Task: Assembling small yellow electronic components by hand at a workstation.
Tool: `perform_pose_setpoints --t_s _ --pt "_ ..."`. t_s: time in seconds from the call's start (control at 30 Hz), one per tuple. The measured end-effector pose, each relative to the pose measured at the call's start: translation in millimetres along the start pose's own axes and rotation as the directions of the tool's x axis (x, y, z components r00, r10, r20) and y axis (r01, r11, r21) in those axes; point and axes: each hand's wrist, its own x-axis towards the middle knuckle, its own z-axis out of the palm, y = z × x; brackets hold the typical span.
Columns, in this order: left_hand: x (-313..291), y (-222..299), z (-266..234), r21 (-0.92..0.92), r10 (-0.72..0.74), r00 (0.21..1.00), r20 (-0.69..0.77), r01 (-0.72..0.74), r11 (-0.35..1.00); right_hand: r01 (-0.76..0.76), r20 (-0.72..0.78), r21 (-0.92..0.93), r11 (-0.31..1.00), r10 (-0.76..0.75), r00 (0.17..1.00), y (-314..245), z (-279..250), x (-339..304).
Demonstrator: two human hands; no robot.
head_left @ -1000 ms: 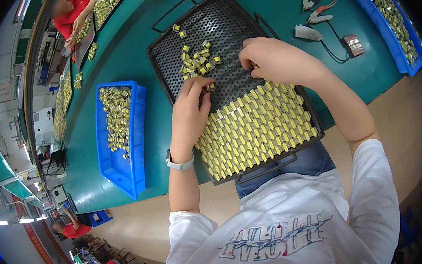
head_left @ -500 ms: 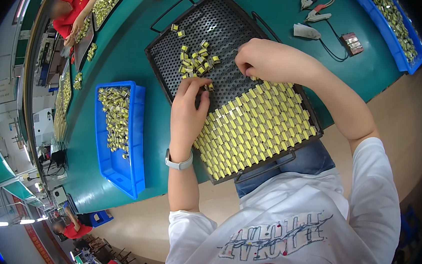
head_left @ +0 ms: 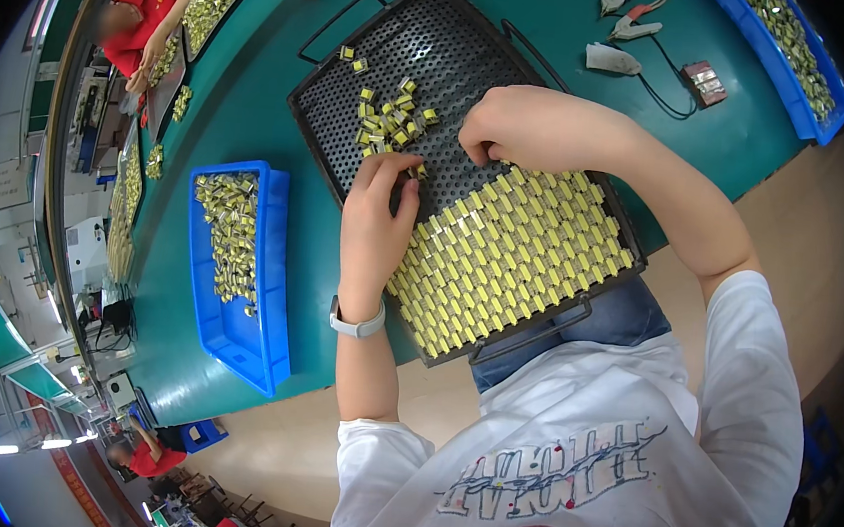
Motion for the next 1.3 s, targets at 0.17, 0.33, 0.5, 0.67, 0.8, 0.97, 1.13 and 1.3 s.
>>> perform_pose_setpoints --t_s 0.17,0.33,0.5,0.67,0.8,0.97,1.13,1.3 --pt "0.5 1.0 -0.1 0.018 0.019 1.0 -0.003 -0.019 1.0 0.061 -0.073 0.038 0.997 -0.058 0.996 8.5 8.4 0.5" --pt "0.8 -1.1 0.7 0.064 0.079 0.996 -0.031 -0.077 0.995 -0.083 -0.106 0.031 0.996 0.086 0.991 3.7 -1.7 -7.1" --pt "1.5 -0.7 0.6 0.065 0.075 0.997 -0.02 -0.073 0.995 -0.158 -0.091 -0.1 0.982 0.149 0.985 4.2 -2.6 -7.9" --pt "1.5 1.1 0.5 0.028 0.025 1.0 0.004 -0.025 0.999 -0.103 -0.089 -0.094 0.99 0.095 0.992 3.7 -2.1 -6.6" --pt "0.9 1.4 0.2 0.0 0.002 1.0 0.012 -0.002 1.0 -0.076 -0.1 -0.103 0.992 0.066 0.993 7.4 0.7 -3.7" --pt "0.9 -0.3 0.5 0.025 0.021 1.0 0.009 -0.021 0.999 -0.07 -0.111 -0.192 0.979 0.049 0.993 8.3 5.6 0.8" --pt "1.1 -1.3 1.0 0.04 0.023 1.0 0.009 -0.024 0.999 -0.101 -0.085 -0.136 0.986 0.09 0.992 6.6 2.8 -1.2" --pt "0.6 -1.5 0.8 0.048 0.026 1.0 0.01 -0.027 0.998 -0.147 -0.007 -0.117 0.982 0.147 0.989 0.8 -1.7 -4.1"
